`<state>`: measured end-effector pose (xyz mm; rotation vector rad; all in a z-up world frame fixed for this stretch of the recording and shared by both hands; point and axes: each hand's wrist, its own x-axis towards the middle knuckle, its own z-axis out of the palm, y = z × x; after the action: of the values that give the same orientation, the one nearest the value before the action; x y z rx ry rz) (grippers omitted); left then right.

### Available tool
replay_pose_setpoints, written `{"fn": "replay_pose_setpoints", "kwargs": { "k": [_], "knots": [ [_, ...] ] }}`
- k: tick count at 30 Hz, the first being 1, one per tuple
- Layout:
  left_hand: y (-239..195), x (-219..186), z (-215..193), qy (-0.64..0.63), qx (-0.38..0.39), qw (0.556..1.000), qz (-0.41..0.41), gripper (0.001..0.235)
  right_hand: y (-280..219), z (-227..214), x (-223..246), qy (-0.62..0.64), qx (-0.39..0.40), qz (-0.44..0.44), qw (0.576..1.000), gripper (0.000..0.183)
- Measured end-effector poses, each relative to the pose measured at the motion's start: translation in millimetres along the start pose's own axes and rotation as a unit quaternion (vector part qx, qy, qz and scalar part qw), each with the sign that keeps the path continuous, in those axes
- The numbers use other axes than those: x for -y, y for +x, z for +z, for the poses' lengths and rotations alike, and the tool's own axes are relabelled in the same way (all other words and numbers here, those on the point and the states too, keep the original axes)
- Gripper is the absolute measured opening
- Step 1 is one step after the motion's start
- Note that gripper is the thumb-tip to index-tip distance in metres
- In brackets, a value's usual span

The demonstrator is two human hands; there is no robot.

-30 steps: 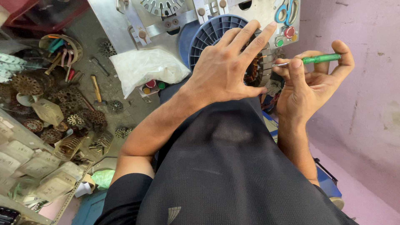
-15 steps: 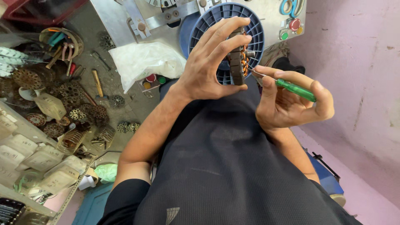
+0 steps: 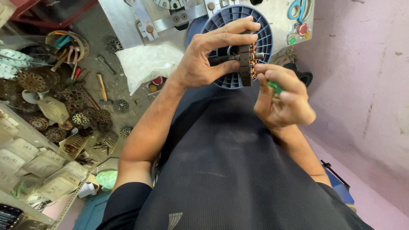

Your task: The person uses a small screwdriver to adjust or secure components on a motor stator mounted in a jig. They repeatedly rotate the stator and apply the tool to different slots while occasionally pressing a button on the machine's control panel.

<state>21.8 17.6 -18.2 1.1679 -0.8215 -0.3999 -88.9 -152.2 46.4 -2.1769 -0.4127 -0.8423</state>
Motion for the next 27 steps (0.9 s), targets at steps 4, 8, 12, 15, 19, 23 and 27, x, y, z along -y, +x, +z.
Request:
{"fn": "replay_pose_setpoints", "kwargs": {
  "k": [4, 8, 12, 15, 19, 23, 27],
  "knots": [
    [-1, -2, -1, 0.017, 0.009, 1.000, -0.008, 0.051, 22, -27, 14, 0.040, 0.120, 0.187, 0.974, 0.053],
    [1, -6, -3, 0.011, 0.016, 1.000, -0.002, 0.050, 37, -34, 17, 0.046, 0.113, 0.195, 0.973, 0.055],
    [1, -6, -1, -0.003, 0.002, 1.000, -0.009, 0.046, 40, -29, 19, 0.110, 0.031, 0.220, 0.969, 0.055],
    [0, -4, -2, 0.016, 0.006, 1.000, 0.005, 0.044, 37, -23, 15, 0.121, 0.027, 0.246, 0.961, 0.054],
    [0, -4, -3, 0.029, 0.004, 1.000, 0.006, 0.039, 42, -25, 6, 0.118, 0.080, 0.253, 0.957, 0.054],
    [-1, -4, -1, 0.056, 0.001, 0.998, 0.022, 0.037, 48, -35, -5, 0.121, 0.157, 0.259, 0.945, 0.051],
    [3, -10, 0, 0.081, 0.002, 0.996, 0.033, 0.039, 43, -34, -6, 0.104, 0.168, 0.239, 0.951, 0.048]
  ]
}}
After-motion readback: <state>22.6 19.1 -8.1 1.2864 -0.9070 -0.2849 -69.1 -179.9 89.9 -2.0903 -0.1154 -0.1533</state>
